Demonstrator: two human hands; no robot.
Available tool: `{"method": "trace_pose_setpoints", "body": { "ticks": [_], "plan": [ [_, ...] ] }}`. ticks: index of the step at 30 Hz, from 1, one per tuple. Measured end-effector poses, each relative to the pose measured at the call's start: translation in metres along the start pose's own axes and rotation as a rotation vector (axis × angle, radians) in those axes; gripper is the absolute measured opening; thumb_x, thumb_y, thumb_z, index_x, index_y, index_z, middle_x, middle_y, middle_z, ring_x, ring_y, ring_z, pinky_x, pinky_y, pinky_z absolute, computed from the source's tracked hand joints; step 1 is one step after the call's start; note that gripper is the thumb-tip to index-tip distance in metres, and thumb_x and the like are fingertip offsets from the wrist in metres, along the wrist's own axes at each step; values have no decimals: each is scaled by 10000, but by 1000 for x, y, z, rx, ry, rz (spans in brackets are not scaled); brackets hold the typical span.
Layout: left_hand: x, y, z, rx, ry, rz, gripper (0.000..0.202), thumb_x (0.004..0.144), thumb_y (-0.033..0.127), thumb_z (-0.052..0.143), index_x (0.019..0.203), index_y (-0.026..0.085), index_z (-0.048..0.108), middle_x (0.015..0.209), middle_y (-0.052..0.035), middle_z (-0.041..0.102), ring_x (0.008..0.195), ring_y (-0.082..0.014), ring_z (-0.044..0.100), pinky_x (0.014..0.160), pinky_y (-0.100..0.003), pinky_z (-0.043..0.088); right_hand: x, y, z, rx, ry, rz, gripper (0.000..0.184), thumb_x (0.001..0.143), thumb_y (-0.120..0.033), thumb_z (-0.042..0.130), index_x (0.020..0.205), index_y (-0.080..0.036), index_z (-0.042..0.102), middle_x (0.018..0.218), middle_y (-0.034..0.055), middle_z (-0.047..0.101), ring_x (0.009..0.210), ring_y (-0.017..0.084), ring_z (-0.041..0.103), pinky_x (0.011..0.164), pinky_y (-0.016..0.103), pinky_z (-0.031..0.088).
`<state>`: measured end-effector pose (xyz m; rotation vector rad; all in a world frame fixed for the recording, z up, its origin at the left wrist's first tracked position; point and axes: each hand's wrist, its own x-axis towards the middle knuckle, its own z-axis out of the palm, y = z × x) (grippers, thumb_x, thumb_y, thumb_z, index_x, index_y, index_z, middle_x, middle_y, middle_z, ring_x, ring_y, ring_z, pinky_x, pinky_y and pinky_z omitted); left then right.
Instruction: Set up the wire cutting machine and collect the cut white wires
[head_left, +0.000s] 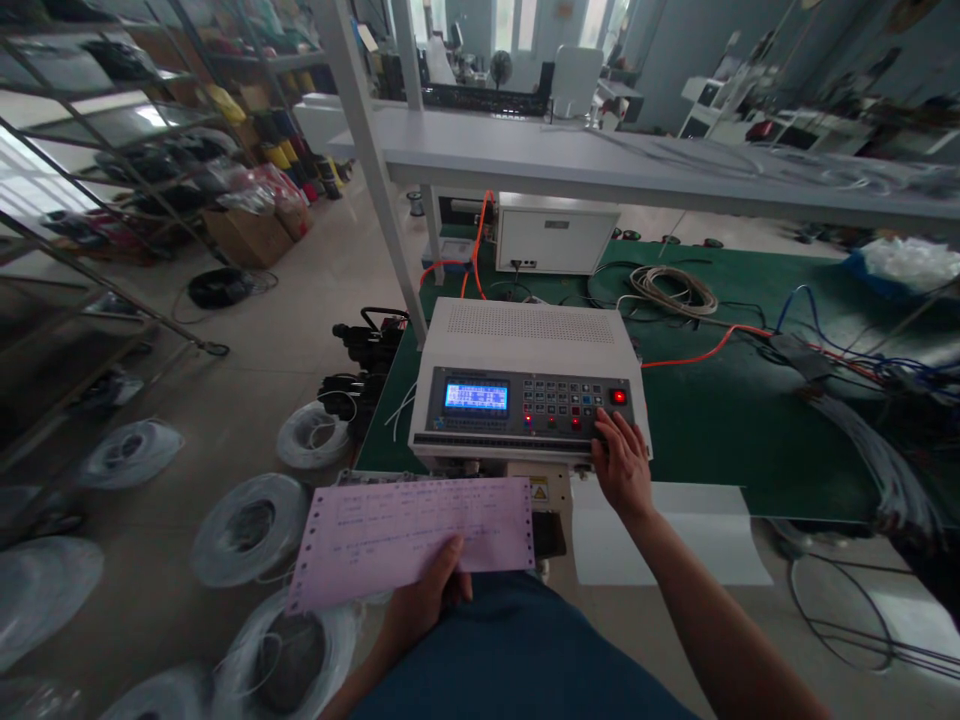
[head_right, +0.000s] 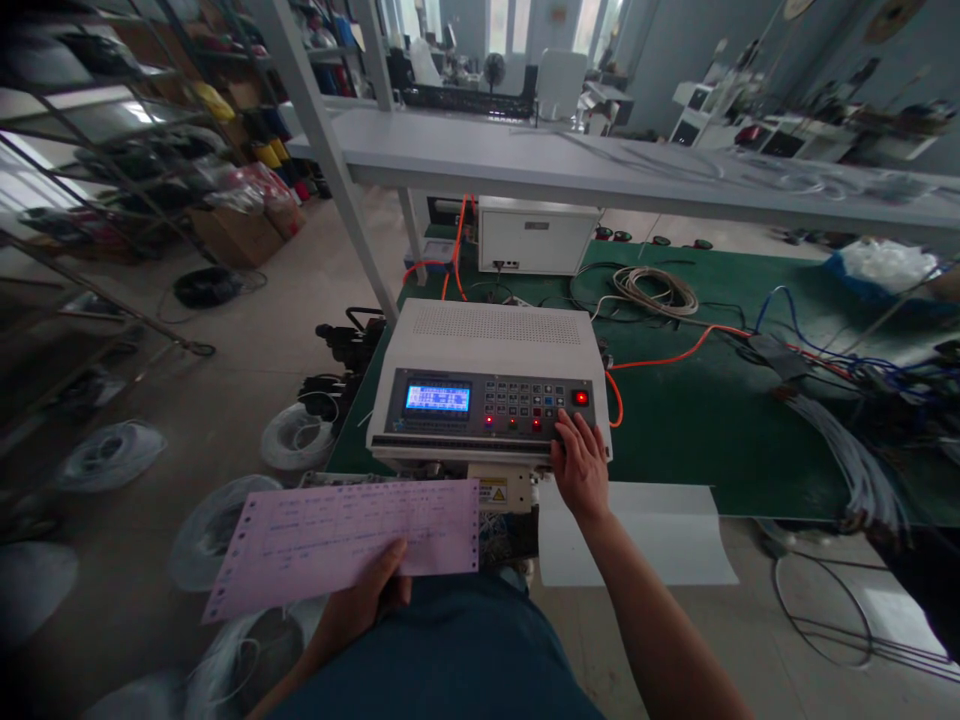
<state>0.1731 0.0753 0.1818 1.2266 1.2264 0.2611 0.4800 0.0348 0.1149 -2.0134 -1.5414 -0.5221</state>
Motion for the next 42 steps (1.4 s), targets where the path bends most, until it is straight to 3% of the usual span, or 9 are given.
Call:
{"method": "trace_pose_setpoints", "body": {
  "ticks": [13,19,23,42],
  "plan": [
    [1,-3,0,48,-1,-15,550,769,593,375,394,203,473,415,8,405,441,-128,392,556,-274,334,8,-4,-10,-27,-33,-9,244,861,-222,468,1099,-179,500,1248,71,565,1198,223,457,1006,431,367],
    [2,-7,-2,83,6,-48,545,768,601,384,410,203,487,427,8,433,457,-136,413,587,-280,340,8,-45,-4,31,-140,-169,248,860,-223,481,1106,-195,503,1268,33,552,1215,211,430,1041,431,320],
    [0,-3,-4,87,4,-27,551,775,603,371,416,203,493,426,9,428,452,-137,412,582,-280,340,18,-61,5,25,-133,-176,240,862,-234,481,1096,-189,510,1273,23,549,1206,215,434,1048,438,302],
    [0,-6,-3,34,-2,6,566,751,623,385,381,206,481,410,-3,432,448,-138,427,598,-281,358,32,-60,2,60,-122,-97,209,865,-237,469,1062,-210,534,1219,19,590,1139,219,476,1040,449,291]
  ]
}}
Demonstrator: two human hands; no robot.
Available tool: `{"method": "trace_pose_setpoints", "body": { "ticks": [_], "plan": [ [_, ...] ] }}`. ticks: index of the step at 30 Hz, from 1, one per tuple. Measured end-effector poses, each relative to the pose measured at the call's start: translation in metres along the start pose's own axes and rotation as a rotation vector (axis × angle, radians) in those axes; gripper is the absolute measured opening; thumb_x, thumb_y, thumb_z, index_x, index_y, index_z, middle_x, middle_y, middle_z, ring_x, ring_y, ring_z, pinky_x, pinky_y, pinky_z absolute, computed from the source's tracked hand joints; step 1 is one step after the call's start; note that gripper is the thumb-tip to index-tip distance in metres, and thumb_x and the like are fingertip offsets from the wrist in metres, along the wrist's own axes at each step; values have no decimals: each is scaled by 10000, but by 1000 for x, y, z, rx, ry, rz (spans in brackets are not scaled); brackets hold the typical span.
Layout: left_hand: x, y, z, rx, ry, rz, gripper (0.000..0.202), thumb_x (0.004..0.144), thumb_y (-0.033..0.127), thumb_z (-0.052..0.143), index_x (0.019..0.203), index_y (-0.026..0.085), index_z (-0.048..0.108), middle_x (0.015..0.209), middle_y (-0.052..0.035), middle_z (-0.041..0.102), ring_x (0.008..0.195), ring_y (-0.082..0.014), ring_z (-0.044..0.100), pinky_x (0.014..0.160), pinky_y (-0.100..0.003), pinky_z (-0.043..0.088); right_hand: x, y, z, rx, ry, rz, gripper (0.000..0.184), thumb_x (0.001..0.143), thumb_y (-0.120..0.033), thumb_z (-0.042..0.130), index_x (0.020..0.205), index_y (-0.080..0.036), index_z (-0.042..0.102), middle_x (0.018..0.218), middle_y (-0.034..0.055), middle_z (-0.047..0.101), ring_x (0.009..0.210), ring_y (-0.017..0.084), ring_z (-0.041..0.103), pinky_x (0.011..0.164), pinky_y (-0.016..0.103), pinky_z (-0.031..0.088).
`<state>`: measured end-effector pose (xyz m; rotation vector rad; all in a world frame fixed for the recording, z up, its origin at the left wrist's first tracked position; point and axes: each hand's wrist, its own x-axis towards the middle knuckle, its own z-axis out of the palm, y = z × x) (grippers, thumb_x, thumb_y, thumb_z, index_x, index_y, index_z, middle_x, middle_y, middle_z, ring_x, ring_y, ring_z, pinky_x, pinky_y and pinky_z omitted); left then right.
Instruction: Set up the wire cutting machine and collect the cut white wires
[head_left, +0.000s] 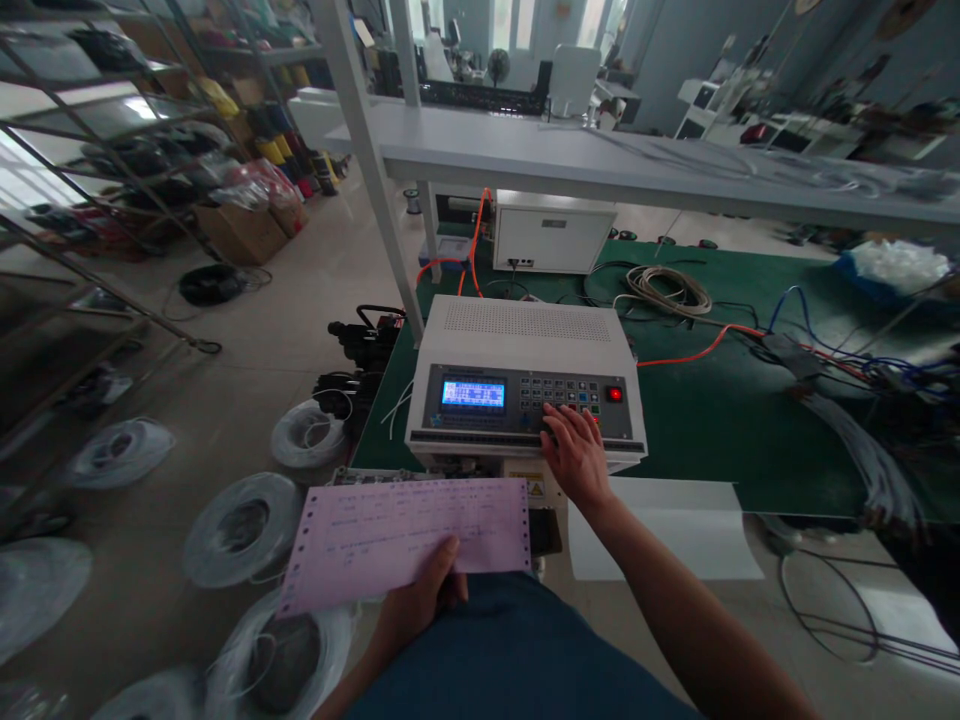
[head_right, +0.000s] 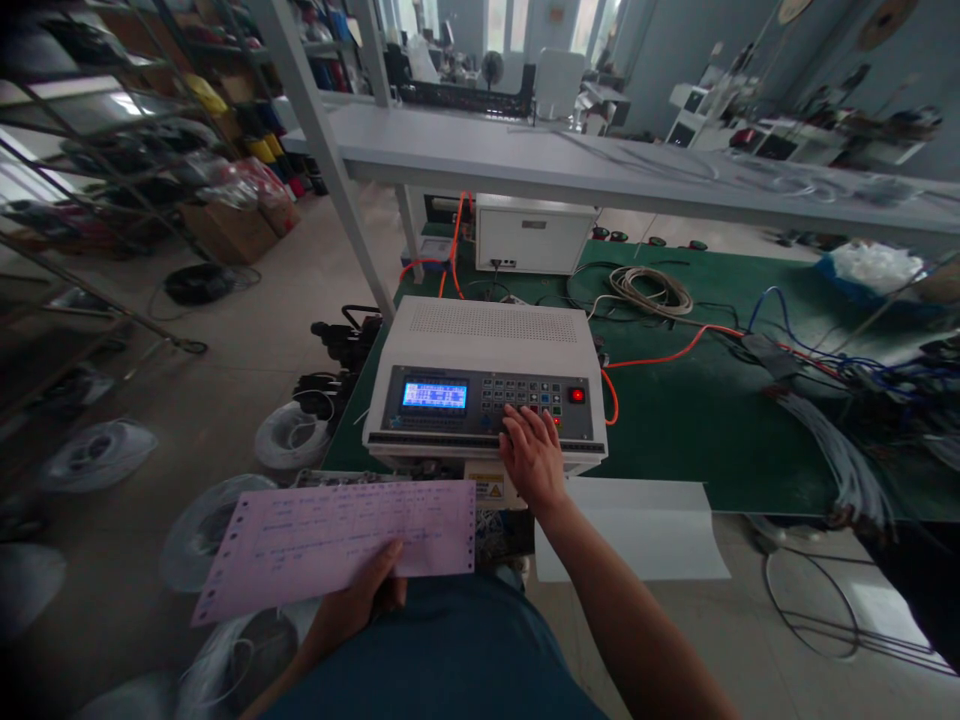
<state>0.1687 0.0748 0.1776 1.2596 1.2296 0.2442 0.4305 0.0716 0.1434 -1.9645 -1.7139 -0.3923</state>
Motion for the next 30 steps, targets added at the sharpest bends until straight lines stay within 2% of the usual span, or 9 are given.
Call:
{"method": "trace_pose_setpoints", "body": {
  "ticks": [9,14,19,26,30],
  "plan": [
    [0,-3,-1,27,-3,-16,565,767,618,375,397,209,492,421,-4,446,463,-146,439,611,-287,364,3,1,-2,0,-13,22,197,873,-243,455,1040,-223,559,1191,-5,610,1120,223,485,1044,459,275],
    [1,-6,-5,36,0,12,557,774,601,378,398,206,487,431,-2,454,460,-139,438,619,-286,370,-31,-3,4,-45,-18,-14,373,872,-236,454,1241,-181,443,1322,59,498,1242,226,395,1047,458,278],
    [6,-9,-2,54,-23,28,573,749,631,370,376,206,465,418,-6,433,458,-137,435,599,-281,369,-56,-8,4,-54,-48,-27,457,875,-222,435,1322,-174,355,1358,89,453,1290,220,341,1053,447,280],
    [3,-3,9,59,-42,-33,575,747,647,357,402,205,483,440,-11,449,459,-137,426,559,-275,353,-37,-8,-3,-61,-72,-13,403,870,-255,460,1270,-221,420,1331,26,491,1195,213,429,1009,418,309],
    [3,-2,11,99,-45,-18,593,727,683,342,404,207,486,430,-15,452,461,-142,437,568,-278,359,-29,-11,-2,-66,-79,-4,392,868,-268,463,1258,-247,429,1323,14,500,1144,226,458,973,432,312]
  ]
}}
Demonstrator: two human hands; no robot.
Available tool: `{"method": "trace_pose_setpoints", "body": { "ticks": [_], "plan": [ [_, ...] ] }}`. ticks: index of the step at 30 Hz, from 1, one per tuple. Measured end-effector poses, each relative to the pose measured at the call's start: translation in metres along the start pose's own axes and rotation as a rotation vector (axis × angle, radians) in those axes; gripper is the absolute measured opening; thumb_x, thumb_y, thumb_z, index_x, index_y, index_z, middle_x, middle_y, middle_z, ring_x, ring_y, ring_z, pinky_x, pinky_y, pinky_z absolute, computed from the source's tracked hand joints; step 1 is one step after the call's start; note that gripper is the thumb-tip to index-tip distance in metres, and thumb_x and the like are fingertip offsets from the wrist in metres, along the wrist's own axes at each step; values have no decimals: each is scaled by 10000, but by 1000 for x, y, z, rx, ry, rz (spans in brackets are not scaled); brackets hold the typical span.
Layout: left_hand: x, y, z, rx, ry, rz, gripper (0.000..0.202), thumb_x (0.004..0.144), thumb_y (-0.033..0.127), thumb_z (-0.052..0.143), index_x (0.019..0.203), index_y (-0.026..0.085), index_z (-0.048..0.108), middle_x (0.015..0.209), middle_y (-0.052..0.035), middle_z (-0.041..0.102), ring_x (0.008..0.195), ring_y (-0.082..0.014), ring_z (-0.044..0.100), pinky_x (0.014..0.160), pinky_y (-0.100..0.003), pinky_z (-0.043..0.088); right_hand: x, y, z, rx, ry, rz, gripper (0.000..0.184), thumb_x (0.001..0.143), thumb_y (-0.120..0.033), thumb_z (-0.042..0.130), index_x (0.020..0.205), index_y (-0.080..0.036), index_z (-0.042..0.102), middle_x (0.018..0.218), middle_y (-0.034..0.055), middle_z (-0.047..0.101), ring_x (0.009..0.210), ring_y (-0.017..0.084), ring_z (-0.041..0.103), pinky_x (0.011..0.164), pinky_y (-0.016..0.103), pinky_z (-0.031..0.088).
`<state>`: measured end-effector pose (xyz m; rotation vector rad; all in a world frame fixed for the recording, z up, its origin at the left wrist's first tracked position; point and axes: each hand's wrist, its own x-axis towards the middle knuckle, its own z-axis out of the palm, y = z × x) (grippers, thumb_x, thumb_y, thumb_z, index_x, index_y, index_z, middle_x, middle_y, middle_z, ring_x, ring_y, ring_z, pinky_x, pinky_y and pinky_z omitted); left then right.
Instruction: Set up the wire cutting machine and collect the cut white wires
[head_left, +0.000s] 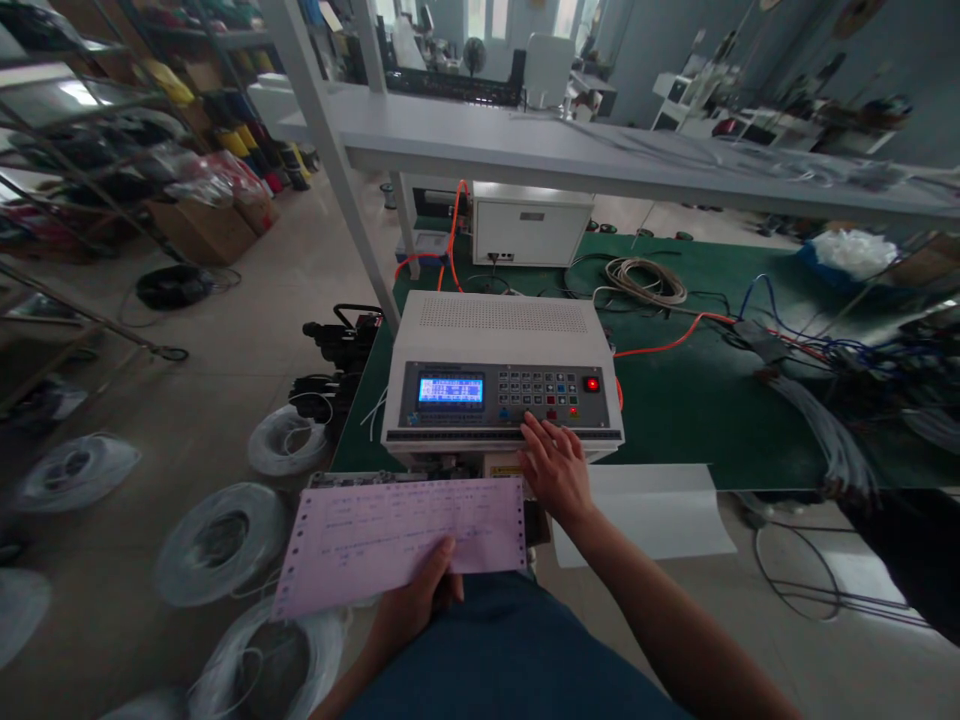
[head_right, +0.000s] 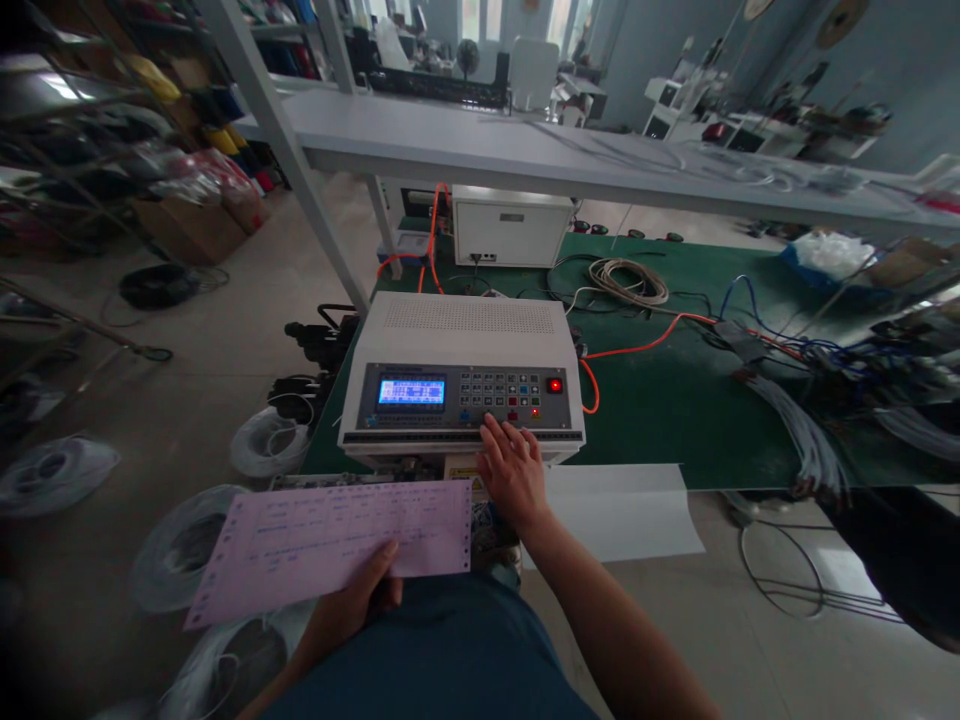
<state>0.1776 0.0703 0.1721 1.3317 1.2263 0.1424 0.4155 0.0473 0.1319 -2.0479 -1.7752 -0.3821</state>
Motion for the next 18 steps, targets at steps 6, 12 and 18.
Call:
{"method": "trace_pose_setpoints", "body": {
  "ticks": [6,12,18],
  "plan": [
    [5,-3,2,-7,-4,11,598,705,692,358,378,209,484,412,-15,439,466,-146,443,593,-284,371,6,-3,-3,-19,12,12,333,867,-261,468,1199,-233,474,1299,2,525,1097,221,482,919,418,330],
    [6,-3,0,17,-5,12,603,709,695,336,375,212,473,406,-17,436,458,-146,440,564,-284,366,6,2,-4,30,16,4,327,869,-244,464,1196,-245,479,1280,-9,541,1098,199,493,988,411,295],
    [1,1,-4,-23,51,41,549,755,609,394,396,210,503,436,-13,478,466,-145,456,593,-282,374,-12,23,-3,-2,51,48,444,879,-256,448,1315,-228,369,1315,38,507,1208,207,425,1025,425,278]
  ]
}}
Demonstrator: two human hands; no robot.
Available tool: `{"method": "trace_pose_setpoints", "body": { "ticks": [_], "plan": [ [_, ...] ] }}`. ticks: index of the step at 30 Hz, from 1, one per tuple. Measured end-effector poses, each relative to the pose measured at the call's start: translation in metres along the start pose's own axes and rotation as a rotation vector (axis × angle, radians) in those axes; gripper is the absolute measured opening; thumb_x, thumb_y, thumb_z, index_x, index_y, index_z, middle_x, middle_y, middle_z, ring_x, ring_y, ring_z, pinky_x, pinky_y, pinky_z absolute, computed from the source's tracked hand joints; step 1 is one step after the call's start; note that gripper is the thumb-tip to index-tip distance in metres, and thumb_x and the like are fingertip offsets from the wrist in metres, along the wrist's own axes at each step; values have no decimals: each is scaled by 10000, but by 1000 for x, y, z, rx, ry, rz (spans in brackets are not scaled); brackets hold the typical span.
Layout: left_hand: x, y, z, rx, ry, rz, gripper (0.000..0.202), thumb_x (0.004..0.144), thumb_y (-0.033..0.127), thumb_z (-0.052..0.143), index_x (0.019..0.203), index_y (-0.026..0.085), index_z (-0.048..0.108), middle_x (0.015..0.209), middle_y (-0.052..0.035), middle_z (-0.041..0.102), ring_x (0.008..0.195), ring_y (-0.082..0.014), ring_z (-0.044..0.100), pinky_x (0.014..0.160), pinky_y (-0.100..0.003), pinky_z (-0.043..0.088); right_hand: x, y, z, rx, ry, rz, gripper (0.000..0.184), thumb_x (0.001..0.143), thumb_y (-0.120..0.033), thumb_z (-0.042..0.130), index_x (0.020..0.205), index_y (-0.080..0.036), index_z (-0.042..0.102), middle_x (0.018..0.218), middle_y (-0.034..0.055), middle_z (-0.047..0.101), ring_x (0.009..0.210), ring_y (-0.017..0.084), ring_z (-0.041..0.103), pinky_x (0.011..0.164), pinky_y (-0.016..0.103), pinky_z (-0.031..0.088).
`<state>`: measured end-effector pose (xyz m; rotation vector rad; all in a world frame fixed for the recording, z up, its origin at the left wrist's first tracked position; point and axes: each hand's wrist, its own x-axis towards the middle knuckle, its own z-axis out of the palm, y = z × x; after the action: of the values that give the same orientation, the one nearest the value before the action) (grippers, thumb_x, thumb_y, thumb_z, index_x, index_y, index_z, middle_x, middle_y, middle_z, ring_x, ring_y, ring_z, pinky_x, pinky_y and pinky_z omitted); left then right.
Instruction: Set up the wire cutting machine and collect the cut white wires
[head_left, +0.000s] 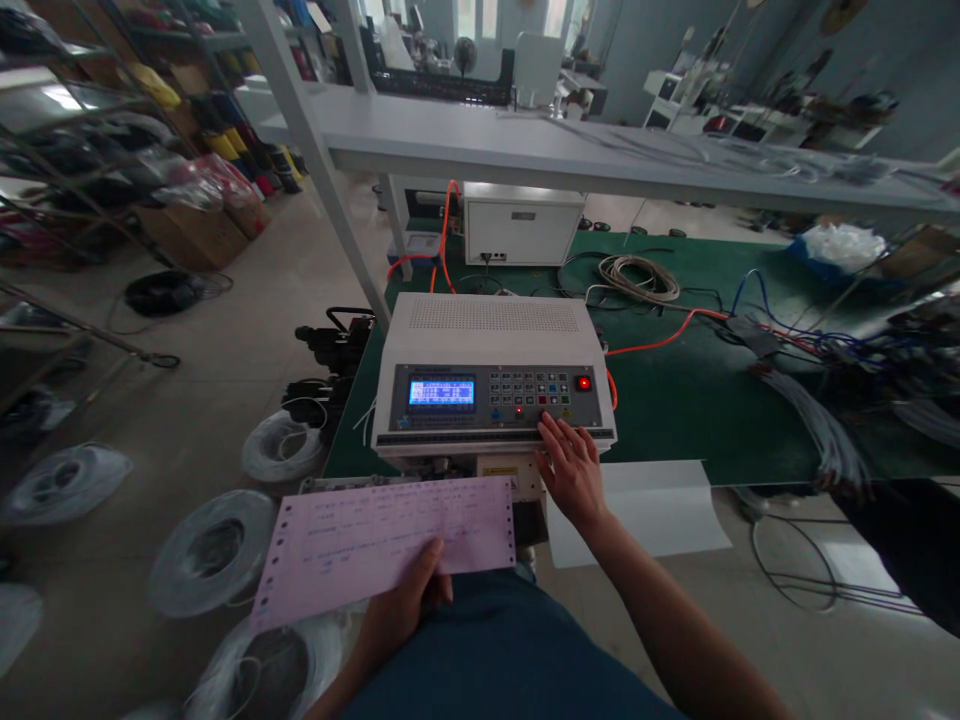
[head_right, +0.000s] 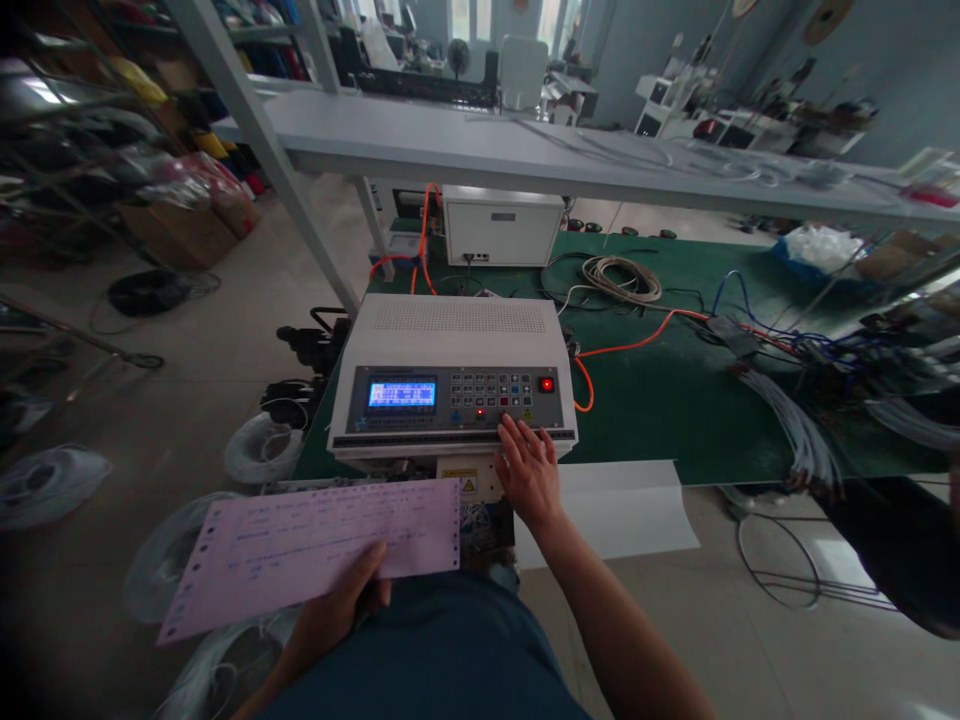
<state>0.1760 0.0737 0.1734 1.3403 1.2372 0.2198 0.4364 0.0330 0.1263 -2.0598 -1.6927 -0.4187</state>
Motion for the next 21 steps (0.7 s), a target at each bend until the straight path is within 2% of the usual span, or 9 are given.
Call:
{"method": "trace_pose_setpoints", "body": {
  "ticks": [5,10,16,21],
  "plan": [
    [1,1,2,1,-25,-23,549,755,608,390,391,212,498,424,-10,457,467,-149,451,616,-290,375,-3,3,-1,-13,1,2,449,877,-247,452,1316,-228,366,1325,33,497,1203,214,430,1020,433,275],
    [-2,10,5,6,-11,20,542,800,551,369,396,210,491,436,-5,452,478,-146,451,666,-291,374,-4,1,2,-8,-10,19,466,877,-238,444,1332,-222,344,1340,40,479,1228,212,406,1041,443,249],
    [-5,15,6,-23,-16,-6,530,786,555,393,393,210,480,424,-4,434,465,-143,427,619,-281,377,-7,2,6,-8,3,18,471,874,-228,443,1334,-216,342,1355,44,461,1251,205,378,1065,437,217],
    [0,6,7,-29,-18,13,539,778,572,394,400,201,497,423,-4,451,453,-134,431,585,-271,372,-7,3,7,1,-13,25,460,876,-236,439,1328,-207,357,1350,54,468,1263,200,359,1070,430,204]
  ]
}}
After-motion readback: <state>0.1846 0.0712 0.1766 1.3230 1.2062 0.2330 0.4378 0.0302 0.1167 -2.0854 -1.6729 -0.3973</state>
